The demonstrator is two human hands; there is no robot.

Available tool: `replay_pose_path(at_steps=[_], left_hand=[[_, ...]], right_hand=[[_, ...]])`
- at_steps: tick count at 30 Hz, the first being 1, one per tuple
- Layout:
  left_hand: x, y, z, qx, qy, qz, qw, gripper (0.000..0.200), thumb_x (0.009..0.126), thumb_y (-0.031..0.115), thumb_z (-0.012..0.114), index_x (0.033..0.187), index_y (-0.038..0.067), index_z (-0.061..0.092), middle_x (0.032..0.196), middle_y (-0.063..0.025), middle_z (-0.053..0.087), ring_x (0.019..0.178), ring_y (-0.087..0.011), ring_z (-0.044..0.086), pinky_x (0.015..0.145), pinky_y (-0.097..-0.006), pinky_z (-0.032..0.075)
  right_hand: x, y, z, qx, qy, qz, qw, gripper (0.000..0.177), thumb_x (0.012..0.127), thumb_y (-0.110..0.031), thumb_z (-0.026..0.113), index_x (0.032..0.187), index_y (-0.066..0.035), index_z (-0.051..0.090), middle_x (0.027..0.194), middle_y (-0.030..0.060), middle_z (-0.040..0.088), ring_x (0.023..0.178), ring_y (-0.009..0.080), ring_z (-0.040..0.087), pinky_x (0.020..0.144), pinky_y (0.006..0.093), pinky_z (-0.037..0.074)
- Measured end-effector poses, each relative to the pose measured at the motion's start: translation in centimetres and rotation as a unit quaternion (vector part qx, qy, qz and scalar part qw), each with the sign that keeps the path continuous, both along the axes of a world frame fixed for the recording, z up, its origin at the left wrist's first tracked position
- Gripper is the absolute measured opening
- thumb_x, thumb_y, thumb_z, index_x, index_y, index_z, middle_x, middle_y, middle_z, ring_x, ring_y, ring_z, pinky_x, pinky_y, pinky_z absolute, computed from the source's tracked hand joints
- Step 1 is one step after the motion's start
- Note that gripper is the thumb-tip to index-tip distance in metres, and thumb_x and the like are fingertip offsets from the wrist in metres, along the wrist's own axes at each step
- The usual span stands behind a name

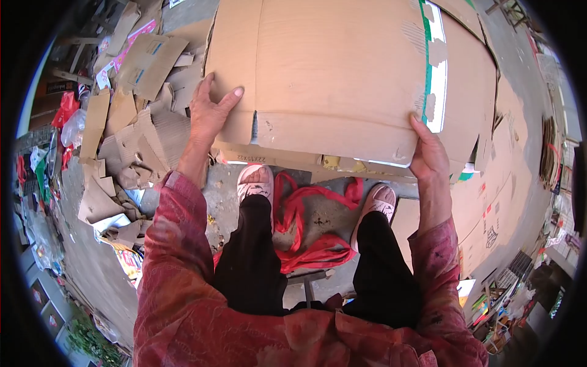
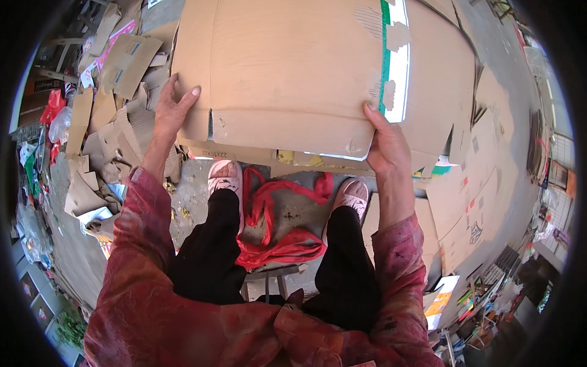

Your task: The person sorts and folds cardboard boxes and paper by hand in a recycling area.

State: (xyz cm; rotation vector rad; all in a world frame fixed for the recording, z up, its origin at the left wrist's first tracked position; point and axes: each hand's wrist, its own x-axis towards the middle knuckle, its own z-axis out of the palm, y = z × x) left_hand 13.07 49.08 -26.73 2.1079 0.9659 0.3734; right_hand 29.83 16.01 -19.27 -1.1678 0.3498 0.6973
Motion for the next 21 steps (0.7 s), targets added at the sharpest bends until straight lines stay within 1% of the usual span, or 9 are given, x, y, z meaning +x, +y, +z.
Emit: replay_pose_path(at_steps=[2, 4, 7, 9, 11, 13, 16, 20, 21], left_hand=[[-0.1, 0.3, 0.2, -0.033, -0.016, 0.000, 0.999, 0.086, 0.062, 0.052, 0.067, 0.125, 0.003, 0.036, 0.127, -0.0227, 0.033, 0.120, -0.0340, 0.029, 0.098, -0.0405, 0.026], [-0.3, 0.7, -0.1, 0.067, -0.010, 0.003, 0.998, 0.085, 0.063, 0.052, 0.067, 0.126, 0.004, 0.036, 0.128, -0.0251, 0.031, 0.121, -0.0356, 0.027, 0.099, -0.0412, 0.024], [1.0, -0.9, 2.3, 0.209, -0.025, -0.075, 0.975, 0.081, 0.066, 0.056, 0.061, 0.128, 0.010, 0.036, 0.130, -0.0270, 0.027, 0.122, -0.0389, 0.023, 0.100, -0.0448, 0.020], [2.7, -2.4, 2.5, 0.276, -0.049, -0.177, 0.944, 0.076, 0.070, 0.060, 0.053, 0.130, 0.018, 0.033, 0.134, -0.0251, 0.020, 0.123, -0.0403, 0.020, 0.099, -0.0487, 0.016], [3.6, -3.3, 0.9, 0.303, -0.006, -0.187, 0.934, 0.075, 0.071, 0.062, 0.051, 0.130, 0.019, 0.032, 0.135, -0.0236, 0.018, 0.123, -0.0412, 0.017, 0.098, -0.0504, 0.014], [3.9, -3.9, -0.3, 0.320, 0.027, -0.186, 0.929, 0.073, 0.072, 0.064, 0.046, 0.131, 0.023, 0.031, 0.138, -0.0198, 0.014, 0.124, -0.0435, 0.011, 0.096, -0.0554, 0.008], [4.1, -4.4, -0.4, 0.334, 0.065, -0.172, 0.924, 0.074, 0.072, 0.064, 0.046, 0.131, 0.023, 0.030, 0.138, -0.0194, 0.013, 0.124, -0.0434, 0.011, 0.096, -0.0562, 0.009], [4.1, -4.5, -1.8, 0.332, 0.082, -0.171, 0.924, 0.075, 0.071, 0.065, 0.045, 0.132, 0.025, 0.027, 0.138, -0.0186, 0.012, 0.124, -0.0434, 0.010, 0.095, -0.0576, 0.010], [4.2, -4.5, -2.2, 0.336, 0.088, -0.168, 0.923, 0.076, 0.071, 0.065, 0.045, 0.133, 0.026, 0.025, 0.139, -0.0182, 0.011, 0.125, -0.0431, 0.009, 0.095, -0.0578, 0.010]], right_hand=[[0.3, -2.8, 1.0, 0.004, -0.014, 0.081, 0.997, 0.037, 0.078, -0.017, 0.061, 0.108, 0.002, 0.049, 0.096, 0.0104, 0.058, 0.086, 0.0185, 0.057, 0.074, 0.0306, 0.048], [0.8, -5.9, 1.0, -0.179, -0.169, 0.084, 0.966, 0.040, 0.078, -0.021, 0.062, 0.107, 0.004, 0.051, 0.094, 0.0112, 0.059, 0.083, 0.0160, 0.057, 0.072, 0.0275, 0.046], [0.5, -4.6, 4.2, -0.440, -0.505, 0.021, 0.743, 0.046, 0.074, -0.020, 0.064, 0.108, 0.008, 0.050, 0.100, 0.0179, 0.057, 0.092, 0.0238, 0.055, 0.081, 0.0304, 0.041], [1.2, -1.6, 5.7, -0.427, -0.651, 0.055, 0.626, 0.050, 0.072, -0.023, 0.065, 0.111, 0.004, 0.050, 0.109, 0.0205, 0.053, 0.101, 0.0294, 0.051, 0.086, 0.0334, 0.039], [1.5, 2.5, 6.1, -0.436, -0.723, 0.135, 0.518, 0.057, 0.073, -0.030, 0.064, 0.122, -0.007, 0.044, 0.124, 0.0181, 0.042, 0.116, 0.0340, 0.037, 0.096, 0.0406, 0.029], [1.2, 6.9, 4.8, -0.474, -0.730, 0.176, 0.460, 0.065, 0.069, -0.042, 0.064, 0.125, -0.019, 0.041, 0.133, 0.0176, 0.028, 0.122, 0.0401, 0.023, 0.097, 0.0508, 0.020], [2.7, 9.1, 1.5, -0.563, -0.619, 0.267, 0.479, 0.073, 0.063, -0.038, 0.067, 0.126, -0.015, 0.039, 0.138, 0.0192, 0.014, 0.128, 0.0335, 0.008, 0.093, 0.0620, 0.018], [2.0, 8.8, -0.1, -0.606, -0.632, 0.244, 0.418, 0.067, 0.065, -0.034, 0.066, 0.124, -0.012, 0.042, 0.134, 0.0216, 0.022, 0.126, 0.0338, 0.017, 0.095, 0.0556, 0.022], [2.0, 8.9, -0.6, -0.592, -0.633, 0.252, 0.431, 0.069, 0.066, -0.043, 0.064, 0.126, -0.020, 0.038, 0.136, 0.0182, 0.021, 0.126, 0.0376, 0.015, 0.095, 0.0564, 0.018]])
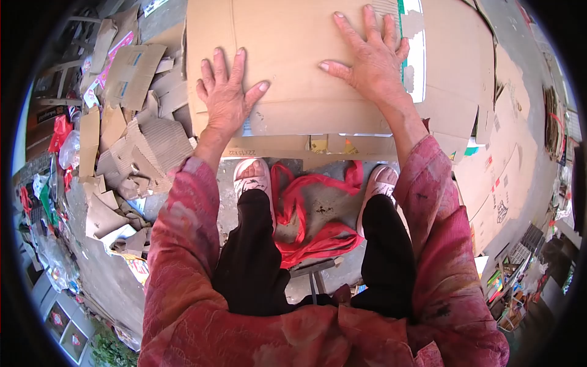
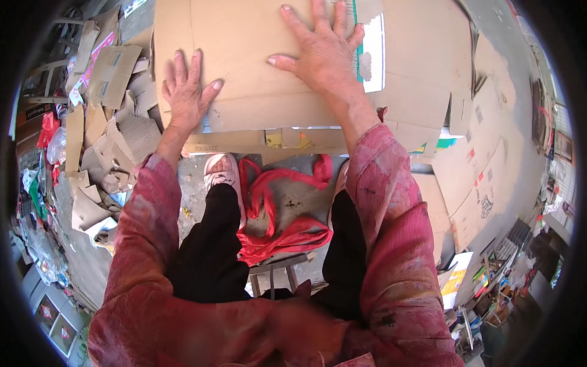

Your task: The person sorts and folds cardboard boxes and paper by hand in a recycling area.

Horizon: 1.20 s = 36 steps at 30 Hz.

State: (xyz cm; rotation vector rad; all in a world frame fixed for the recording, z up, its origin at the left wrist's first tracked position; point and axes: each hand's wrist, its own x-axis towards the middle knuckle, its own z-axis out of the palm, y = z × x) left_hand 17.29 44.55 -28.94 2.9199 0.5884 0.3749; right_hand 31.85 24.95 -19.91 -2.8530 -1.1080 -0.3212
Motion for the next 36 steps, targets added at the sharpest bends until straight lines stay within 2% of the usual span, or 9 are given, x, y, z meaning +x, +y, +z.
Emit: replay_pose_path(at_steps=[10, 15, 19, 21, 23, 25, 29, 31, 36], left_hand=[[-7.5, 1.6, 7.7, -0.098, 0.068, 0.005, 0.993, 0.064, 0.078, 0.053, 0.046, 0.132, 0.024, 0.027, 0.137, -0.0162, 0.021, 0.125, -0.0379, 0.018, 0.098, -0.0491, 0.019], [-28.6, 2.5, 2.9, -0.021, -0.002, 0.006, 1.000, 0.054, 0.074, 0.035, 0.060, 0.115, 0.003, 0.044, 0.117, -0.0234, 0.042, 0.107, -0.0411, 0.039, 0.089, -0.0458, 0.034], [-47.5, -1.0, 3.3, -0.210, 0.439, 0.150, 0.861, 0.058, 0.072, 0.047, 0.057, 0.113, 0.007, 0.048, 0.122, -0.0260, 0.038, 0.113, -0.0409, 0.036, 0.093, -0.0465, 0.032], [-59.0, -1.3, -3.1, -0.142, 0.383, 0.134, 0.903, 0.065, 0.070, 0.042, 0.060, 0.121, 0.006, 0.042, 0.120, -0.0238, 0.042, 0.117, -0.0351, 0.035, 0.095, -0.0441, 0.030], [-61.1, -1.9, -0.1, -0.332, 0.583, 0.118, 0.732, 0.057, 0.074, 0.047, 0.051, 0.110, 0.003, 0.051, 0.109, -0.0257, 0.049, 0.104, -0.0410, 0.044, 0.090, -0.0461, 0.032], [-60.0, -1.8, -0.6, -0.236, 0.511, 0.067, 0.824, 0.056, 0.074, 0.046, 0.051, 0.109, 0.002, 0.052, 0.107, -0.0256, 0.050, 0.103, -0.0401, 0.045, 0.090, -0.0452, 0.033], [-58.4, -1.6, -1.9, 0.154, 0.169, -0.134, 0.964, 0.051, 0.074, 0.042, 0.052, 0.103, 0.001, 0.054, 0.100, -0.0252, 0.054, 0.099, -0.0367, 0.050, 0.087, -0.0418, 0.037], [-51.2, -5.5, 7.9, -0.154, 0.368, 0.088, 0.913, 0.048, 0.074, 0.042, 0.054, 0.096, -0.001, 0.058, 0.078, -0.0226, 0.059, 0.081, -0.0341, 0.058, 0.076, -0.0396, 0.044], [-42.0, -8.6, 13.8, -0.225, 0.257, 0.041, 0.939, 0.052, 0.074, 0.040, 0.056, 0.107, 0.000, 0.054, 0.097, -0.0240, 0.057, 0.094, -0.0364, 0.053, 0.083, -0.0398, 0.041]], right_hand=[[0.3, -1.4, 4.1, -0.040, 0.157, -0.003, 0.987, 0.078, 0.065, -0.051, 0.064, 0.131, -0.028, 0.029, 0.139, 0.0124, 0.018, 0.127, 0.0365, 0.013, 0.097, 0.0573, 0.014], [-4.9, -13.8, 1.3, 0.033, 0.123, 0.018, 0.992, 0.063, 0.065, -0.042, 0.064, 0.120, -0.016, 0.045, 0.129, 0.0167, 0.033, 0.118, 0.0374, 0.030, 0.094, 0.0508, 0.026], [-13.2, -30.9, -4.5, 0.085, 0.201, -0.105, 0.970, 0.060, 0.069, -0.039, 0.063, 0.114, -0.002, 0.049, 0.114, 0.0278, 0.045, 0.105, 0.0426, 0.043, 0.090, 0.0462, 0.034], [-20.1, -38.4, -5.5, 0.091, 0.260, -0.211, 0.938, 0.062, 0.073, -0.043, 0.058, 0.111, 0.005, 0.048, 0.108, 0.0258, 0.051, 0.103, 0.0376, 0.047, 0.088, 0.0421, 0.037], [-26.8, -46.0, -9.5, 0.051, 0.292, -0.267, 0.917, 0.048, 0.073, -0.040, 0.058, 0.095, 0.003, 0.058, 0.091, 0.0229, 0.058, 0.085, 0.0355, 0.057, 0.074, 0.0400, 0.045], [-32.5, -50.6, -12.8, -0.129, 0.397, -0.242, 0.876, 0.036, 0.076, -0.039, 0.052, 0.078, -0.004, 0.058, 0.081, 0.0187, 0.058, 0.068, 0.0337, 0.057, 0.058, 0.0475, 0.042], [-42.2, -47.0, -6.5, 0.077, 0.395, -0.299, 0.865, 0.026, 0.078, -0.031, 0.048, 0.082, -0.007, 0.057, 0.084, 0.0171, 0.059, 0.078, 0.0340, 0.057, 0.067, 0.0438, 0.044], [-43.2, -47.5, -8.5, 0.077, 0.401, -0.285, 0.867, 0.025, 0.077, -0.029, 0.048, 0.083, -0.007, 0.056, 0.084, 0.0173, 0.058, 0.080, 0.0342, 0.056, 0.067, 0.0437, 0.044], [-43.0, -49.2, -13.6, 0.163, 0.433, -0.121, 0.878, 0.018, 0.077, -0.018, 0.045, 0.087, -0.008, 0.057, 0.084, 0.0181, 0.058, 0.083, 0.0357, 0.055, 0.067, 0.0440, 0.045]])
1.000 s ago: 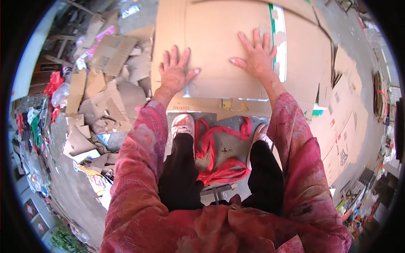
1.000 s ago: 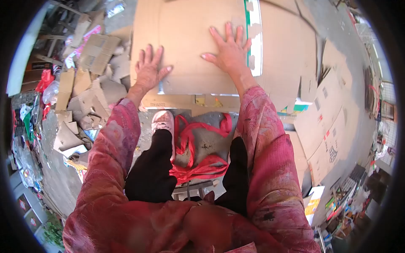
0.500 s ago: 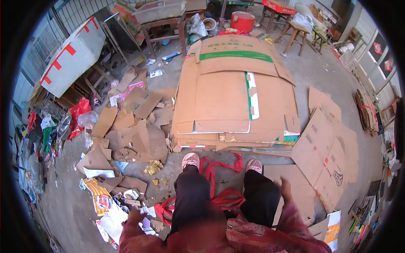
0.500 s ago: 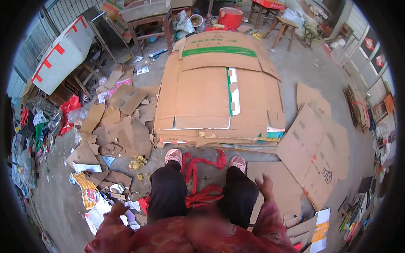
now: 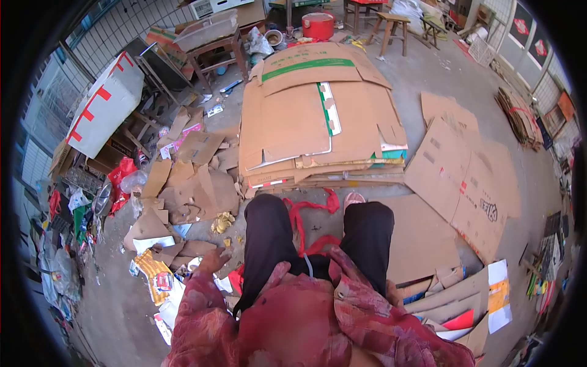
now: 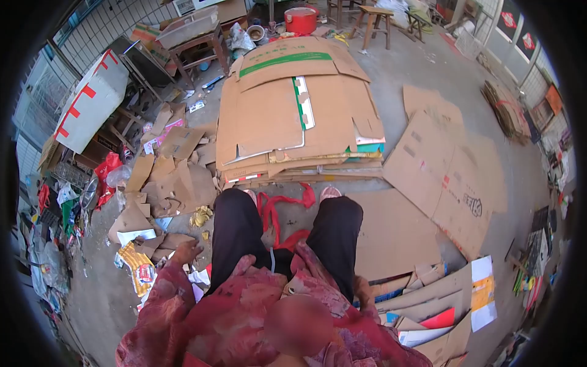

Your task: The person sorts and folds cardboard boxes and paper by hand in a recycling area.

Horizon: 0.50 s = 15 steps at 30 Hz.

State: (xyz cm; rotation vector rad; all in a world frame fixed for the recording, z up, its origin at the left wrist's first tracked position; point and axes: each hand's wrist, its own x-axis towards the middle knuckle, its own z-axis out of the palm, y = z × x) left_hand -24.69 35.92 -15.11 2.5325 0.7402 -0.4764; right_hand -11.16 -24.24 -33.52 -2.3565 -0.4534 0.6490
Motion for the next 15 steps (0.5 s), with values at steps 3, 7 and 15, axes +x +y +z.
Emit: replay_pose_path(at_steps=[3, 7, 15], left_hand=[[0.8, -1.0, 1.7, -0.018, -0.030, 0.001, 0.999, 0.052, 0.074, 0.039, 0.056, 0.108, 0.001, 0.053, 0.099, -0.0240, 0.056, 0.094, -0.0362, 0.053, 0.084, -0.0390, 0.041], [-3.8, -1.3, 2.7, 0.014, 0.028, 0.023, 0.999, 0.052, 0.074, 0.042, 0.054, 0.107, 0.001, 0.054, 0.101, -0.0227, 0.056, 0.096, -0.0350, 0.052, 0.085, -0.0388, 0.040], [-23.8, -0.1, -1.0, 0.050, 0.148, 0.149, 0.976, 0.054, 0.075, 0.043, 0.051, 0.111, 0.002, 0.053, 0.113, -0.0168, 0.052, 0.107, -0.0308, 0.047, 0.093, -0.0339, 0.035]], right_hand=[[2.6, 0.2, 1.2, -0.001, -0.038, -0.058, 0.998, 0.038, 0.070, -0.026, 0.060, 0.098, 0.000, 0.058, 0.077, 0.0170, 0.061, 0.076, 0.0309, 0.060, 0.065, 0.0383, 0.047], [4.9, 0.1, 7.4, -0.035, -0.006, -0.127, 0.991, 0.051, 0.072, -0.030, 0.062, 0.107, 0.005, 0.053, 0.079, 0.0170, 0.063, 0.075, 0.0248, 0.062, 0.067, 0.0326, 0.048], [12.7, -3.0, 11.2, -0.016, -0.115, -0.129, 0.985, 0.048, 0.082, -0.030, 0.053, 0.107, 0.011, 0.049, 0.095, 0.0243, 0.058, 0.091, 0.0315, 0.058, 0.081, 0.0334, 0.043]])
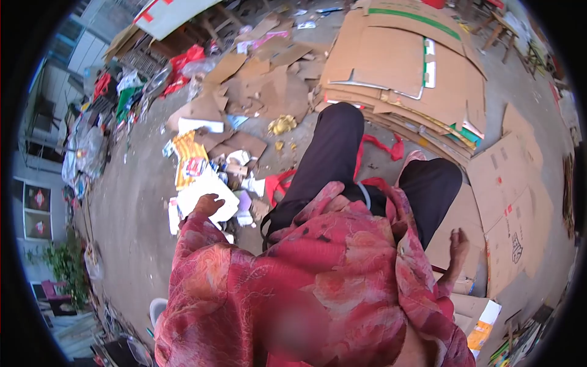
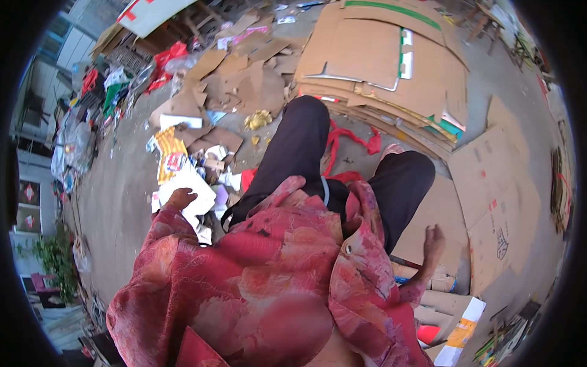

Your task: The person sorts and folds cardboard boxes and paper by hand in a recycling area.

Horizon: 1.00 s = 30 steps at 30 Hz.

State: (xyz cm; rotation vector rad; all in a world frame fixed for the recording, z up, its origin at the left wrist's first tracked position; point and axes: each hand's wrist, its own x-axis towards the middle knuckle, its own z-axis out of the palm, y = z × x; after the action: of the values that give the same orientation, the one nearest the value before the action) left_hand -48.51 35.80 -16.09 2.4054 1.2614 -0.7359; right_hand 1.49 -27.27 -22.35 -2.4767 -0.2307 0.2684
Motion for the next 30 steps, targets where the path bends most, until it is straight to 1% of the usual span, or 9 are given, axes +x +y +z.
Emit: replay_pose_path(at_steps=[2, 4, 5, 16, 18, 20, 22, 25, 30], left_hand=[[-2.7, -2.6, 2.1, 0.005, 0.026, 0.108, 0.994, 0.055, 0.075, 0.043, 0.052, 0.111, 0.002, 0.053, 0.114, -0.0162, 0.051, 0.109, -0.0297, 0.046, 0.094, -0.0334, 0.035], [-5.5, -4.3, 2.9, -0.023, 0.089, 0.011, 0.996, 0.049, 0.077, 0.043, 0.047, 0.110, 0.007, 0.054, 0.113, -0.0150, 0.053, 0.107, -0.0303, 0.048, 0.091, -0.0361, 0.037], [-6.8, -5.4, 2.4, -0.004, 0.062, 0.169, 0.984, 0.054, 0.077, 0.044, 0.047, 0.111, 0.003, 0.053, 0.114, -0.0148, 0.052, 0.107, -0.0299, 0.048, 0.091, -0.0358, 0.037], [-11.5, -8.5, -1.3, -0.040, -0.013, 0.281, 0.959, 0.041, 0.075, 0.038, 0.053, 0.102, 0.007, 0.060, 0.098, -0.0169, 0.060, 0.092, -0.0262, 0.056, 0.079, -0.0343, 0.043], [-9.9, -7.8, -2.1, -0.050, -0.013, 0.258, 0.965, 0.041, 0.078, 0.035, 0.053, 0.105, 0.004, 0.057, 0.074, -0.0100, 0.061, 0.065, -0.0177, 0.057, 0.062, -0.0327, 0.045], [-8.7, -7.7, -3.2, -0.038, -0.068, 0.283, 0.956, 0.042, 0.079, 0.035, 0.053, 0.106, 0.003, 0.056, 0.068, -0.0075, 0.059, 0.057, -0.0154, 0.054, 0.056, -0.0303, 0.045], [-6.9, -7.9, -3.3, -0.115, -0.115, 0.382, 0.910, 0.043, 0.081, 0.036, 0.052, 0.110, 0.004, 0.054, 0.077, -0.0062, 0.059, 0.062, -0.0122, 0.053, 0.052, -0.0254, 0.043], [-6.8, -7.9, -6.0, -0.218, -0.175, 0.571, 0.772, 0.044, 0.081, 0.039, 0.053, 0.110, 0.007, 0.053, 0.089, -0.0053, 0.053, 0.071, -0.0157, 0.050, 0.061, -0.0303, 0.044], [-7.5, -6.9, -11.4, -0.183, -0.259, 0.721, 0.616, 0.044, 0.080, 0.041, 0.054, 0.109, 0.009, 0.050, 0.094, -0.0047, 0.047, 0.077, -0.0179, 0.046, 0.067, -0.0350, 0.042]], right_hand=[[1.9, 1.0, 1.7, 0.067, -0.052, -0.009, 0.996, 0.047, 0.082, -0.028, 0.052, 0.110, 0.010, 0.048, 0.099, 0.0257, 0.057, 0.095, 0.0287, 0.057, 0.082, 0.0329, 0.043], [2.9, 3.3, 4.9, 0.098, -0.088, -0.008, 0.991, 0.047, 0.083, -0.027, 0.052, 0.111, 0.010, 0.047, 0.099, 0.0226, 0.057, 0.094, 0.0243, 0.056, 0.081, 0.0301, 0.043], [3.5, 4.5, 6.2, 0.099, -0.084, 0.004, 0.991, 0.047, 0.083, -0.027, 0.052, 0.111, 0.010, 0.047, 0.099, 0.0226, 0.057, 0.094, 0.0243, 0.056, 0.081, 0.0301, 0.043], [7.6, 19.0, 17.2, 0.298, -0.105, 0.037, 0.948, 0.042, 0.085, -0.019, 0.049, 0.117, 0.007, 0.043, 0.109, 0.0173, 0.053, 0.098, 0.0212, 0.054, 0.086, 0.0293, 0.041], [7.4, 22.9, 19.2, 0.277, -0.096, 0.043, 0.955, 0.039, 0.086, -0.016, 0.048, 0.118, 0.006, 0.044, 0.112, 0.0173, 0.051, 0.100, 0.0224, 0.054, 0.087, 0.0304, 0.041], [7.5, 27.0, 20.2, 0.292, -0.103, 0.107, 0.945, 0.038, 0.086, -0.015, 0.047, 0.118, 0.006, 0.044, 0.113, 0.0167, 0.051, 0.100, 0.0214, 0.054, 0.087, 0.0293, 0.040], [7.1, 31.1, 21.0, 0.278, -0.083, 0.147, 0.946, 0.037, 0.087, -0.014, 0.046, 0.118, 0.005, 0.044, 0.113, 0.0165, 0.051, 0.100, 0.0207, 0.053, 0.087, 0.0285, 0.039], [6.7, 37.4, 21.4, 0.199, -0.098, 0.275, 0.935, 0.037, 0.087, -0.014, 0.046, 0.118, 0.005, 0.044, 0.113, 0.0162, 0.052, 0.100, 0.0197, 0.053, 0.087, 0.0286, 0.039], [6.8, 46.2, 20.3, 0.106, -0.069, 0.364, 0.923, 0.037, 0.087, -0.017, 0.047, 0.118, 0.002, 0.045, 0.110, 0.0155, 0.054, 0.098, 0.0196, 0.054, 0.085, 0.0290, 0.040]])
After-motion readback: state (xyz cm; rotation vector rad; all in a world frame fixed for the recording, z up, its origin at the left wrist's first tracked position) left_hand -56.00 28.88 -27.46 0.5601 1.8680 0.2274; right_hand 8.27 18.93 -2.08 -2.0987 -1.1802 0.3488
